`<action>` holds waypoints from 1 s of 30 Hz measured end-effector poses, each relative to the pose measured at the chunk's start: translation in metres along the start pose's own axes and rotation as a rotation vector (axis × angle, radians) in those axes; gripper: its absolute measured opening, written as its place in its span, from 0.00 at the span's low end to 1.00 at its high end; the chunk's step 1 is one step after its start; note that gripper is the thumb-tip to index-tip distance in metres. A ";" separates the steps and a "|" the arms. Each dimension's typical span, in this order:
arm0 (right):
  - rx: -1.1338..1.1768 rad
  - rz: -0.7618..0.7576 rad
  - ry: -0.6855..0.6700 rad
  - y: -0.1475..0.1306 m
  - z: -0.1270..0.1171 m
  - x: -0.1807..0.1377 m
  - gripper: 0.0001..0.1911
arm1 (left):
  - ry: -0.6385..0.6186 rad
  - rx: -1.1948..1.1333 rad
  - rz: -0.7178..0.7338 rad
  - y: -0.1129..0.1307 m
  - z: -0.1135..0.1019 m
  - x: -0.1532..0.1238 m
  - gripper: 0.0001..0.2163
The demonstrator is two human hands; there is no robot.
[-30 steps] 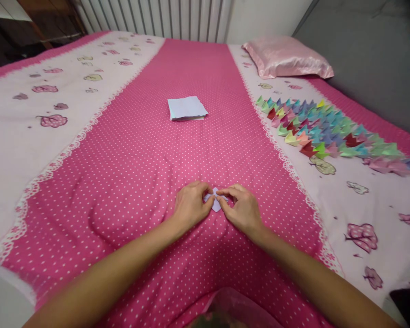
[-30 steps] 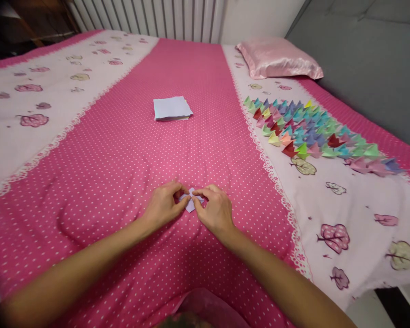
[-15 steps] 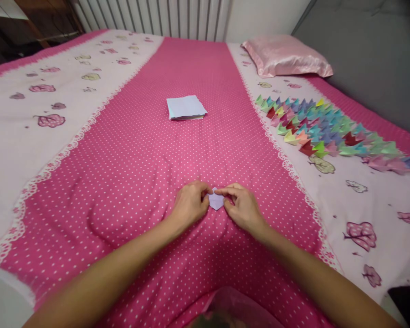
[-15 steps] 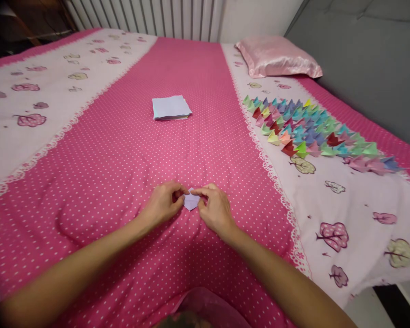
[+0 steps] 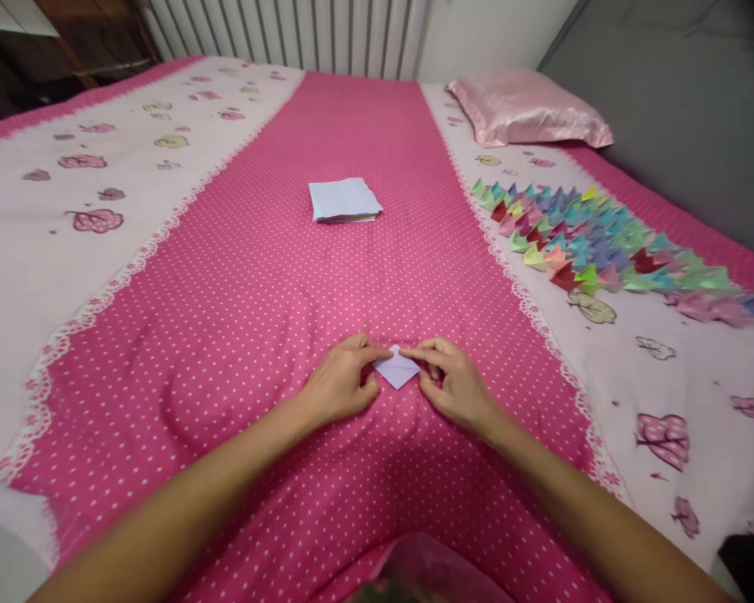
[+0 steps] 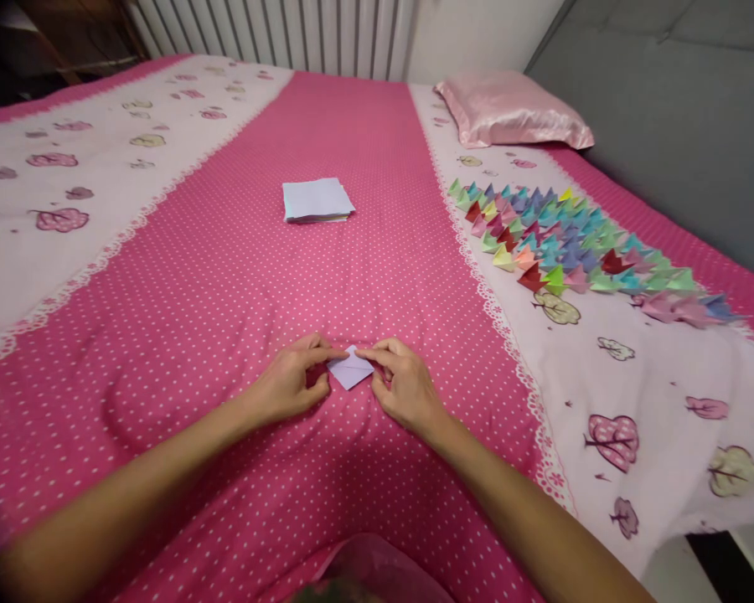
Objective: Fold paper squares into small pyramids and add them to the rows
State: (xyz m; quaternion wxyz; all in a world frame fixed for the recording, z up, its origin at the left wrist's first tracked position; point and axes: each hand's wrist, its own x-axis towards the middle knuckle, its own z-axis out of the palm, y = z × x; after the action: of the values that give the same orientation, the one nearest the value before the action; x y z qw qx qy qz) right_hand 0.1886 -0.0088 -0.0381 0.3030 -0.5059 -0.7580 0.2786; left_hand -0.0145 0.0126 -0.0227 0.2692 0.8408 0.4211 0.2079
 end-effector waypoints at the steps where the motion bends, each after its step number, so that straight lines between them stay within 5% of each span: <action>1: 0.000 -0.034 0.017 0.001 0.001 -0.001 0.22 | 0.003 0.005 0.029 -0.001 0.000 -0.001 0.20; 12: 0.165 -0.045 0.224 -0.013 -0.003 0.002 0.09 | 0.205 -0.137 0.141 -0.005 0.004 0.002 0.08; 20: 0.658 0.333 -0.002 -0.016 -0.003 0.002 0.12 | -0.041 -0.731 -0.376 0.013 0.003 0.004 0.06; 30: 0.808 0.481 -0.014 -0.015 -0.006 0.006 0.14 | -0.063 -0.918 -0.525 0.012 0.000 0.010 0.04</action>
State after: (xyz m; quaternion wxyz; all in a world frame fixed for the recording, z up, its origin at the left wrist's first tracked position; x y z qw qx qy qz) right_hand 0.1816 -0.0073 -0.0220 0.3973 -0.5067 -0.4520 0.6173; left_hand -0.0019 0.0144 -0.0133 0.6651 0.5086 0.4750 0.2709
